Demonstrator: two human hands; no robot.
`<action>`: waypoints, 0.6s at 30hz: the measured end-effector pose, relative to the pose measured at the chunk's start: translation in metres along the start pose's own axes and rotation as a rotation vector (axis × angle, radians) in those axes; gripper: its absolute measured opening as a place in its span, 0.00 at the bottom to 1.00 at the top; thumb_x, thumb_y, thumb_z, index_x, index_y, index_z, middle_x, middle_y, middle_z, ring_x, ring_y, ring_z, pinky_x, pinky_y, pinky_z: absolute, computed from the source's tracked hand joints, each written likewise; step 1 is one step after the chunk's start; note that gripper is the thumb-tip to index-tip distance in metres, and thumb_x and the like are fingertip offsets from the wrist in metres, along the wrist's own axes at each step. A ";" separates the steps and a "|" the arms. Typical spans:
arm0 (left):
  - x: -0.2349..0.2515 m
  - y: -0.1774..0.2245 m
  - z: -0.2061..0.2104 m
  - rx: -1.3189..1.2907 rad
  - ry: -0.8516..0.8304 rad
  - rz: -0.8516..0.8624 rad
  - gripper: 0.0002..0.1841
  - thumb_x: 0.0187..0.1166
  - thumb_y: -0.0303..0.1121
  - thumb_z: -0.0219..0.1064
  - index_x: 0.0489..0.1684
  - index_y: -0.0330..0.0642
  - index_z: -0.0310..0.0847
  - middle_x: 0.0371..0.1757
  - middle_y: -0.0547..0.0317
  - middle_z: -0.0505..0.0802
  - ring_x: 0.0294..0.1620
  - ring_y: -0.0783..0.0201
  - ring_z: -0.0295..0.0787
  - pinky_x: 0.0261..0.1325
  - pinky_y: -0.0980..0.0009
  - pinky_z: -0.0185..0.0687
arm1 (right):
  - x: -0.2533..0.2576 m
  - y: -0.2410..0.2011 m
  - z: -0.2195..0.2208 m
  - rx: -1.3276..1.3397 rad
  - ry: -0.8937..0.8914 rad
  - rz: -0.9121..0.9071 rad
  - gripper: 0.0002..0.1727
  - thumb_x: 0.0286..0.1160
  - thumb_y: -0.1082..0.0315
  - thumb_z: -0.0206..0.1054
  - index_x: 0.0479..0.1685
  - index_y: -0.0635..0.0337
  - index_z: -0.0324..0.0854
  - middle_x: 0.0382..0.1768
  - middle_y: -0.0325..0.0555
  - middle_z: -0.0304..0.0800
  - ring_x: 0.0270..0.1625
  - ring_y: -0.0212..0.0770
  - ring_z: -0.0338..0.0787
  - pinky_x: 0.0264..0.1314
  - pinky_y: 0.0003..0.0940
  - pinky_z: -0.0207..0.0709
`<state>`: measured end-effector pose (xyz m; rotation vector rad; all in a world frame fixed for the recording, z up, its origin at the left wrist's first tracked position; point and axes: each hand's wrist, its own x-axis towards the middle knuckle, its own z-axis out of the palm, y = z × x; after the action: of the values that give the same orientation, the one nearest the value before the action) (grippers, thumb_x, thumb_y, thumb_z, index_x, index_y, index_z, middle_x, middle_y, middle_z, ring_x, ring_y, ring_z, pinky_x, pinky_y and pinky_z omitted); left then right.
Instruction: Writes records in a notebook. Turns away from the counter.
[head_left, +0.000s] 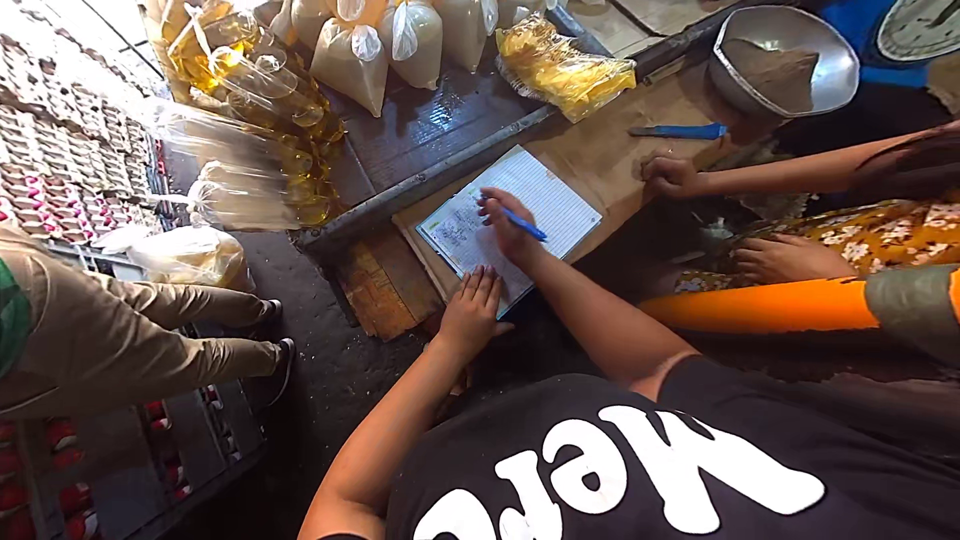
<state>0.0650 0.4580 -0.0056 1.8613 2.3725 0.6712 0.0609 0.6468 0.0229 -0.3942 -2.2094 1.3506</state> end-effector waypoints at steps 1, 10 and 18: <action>-0.005 -0.008 -0.006 -0.031 -0.031 0.019 0.42 0.71 0.60 0.72 0.76 0.31 0.79 0.79 0.36 0.82 0.83 0.38 0.75 0.84 0.43 0.68 | 0.002 0.007 0.012 0.041 0.011 -0.013 0.24 0.93 0.60 0.51 0.68 0.72 0.80 0.55 0.59 0.90 0.51 0.42 0.93 0.56 0.39 0.89; -0.031 -0.069 -0.034 0.054 -0.235 0.008 0.58 0.62 0.75 0.69 0.90 0.40 0.63 0.91 0.39 0.66 0.95 0.41 0.51 0.91 0.33 0.39 | -0.003 0.007 0.035 0.147 -0.197 -0.084 0.07 0.74 0.71 0.67 0.40 0.67 0.79 0.32 0.45 0.85 0.32 0.29 0.84 0.37 0.24 0.80; -0.035 -0.076 -0.017 0.083 0.069 0.038 0.30 0.70 0.32 0.74 0.75 0.31 0.79 0.81 0.40 0.81 0.86 0.46 0.72 0.89 0.50 0.62 | -0.005 0.002 0.050 -0.064 -0.122 -0.094 0.17 0.77 0.65 0.68 0.19 0.61 0.75 0.17 0.40 0.75 0.21 0.31 0.75 0.27 0.28 0.69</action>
<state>0.0000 0.4063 -0.0261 1.9516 2.4487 0.6606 0.0364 0.6083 0.0007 -0.2333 -2.3441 1.2882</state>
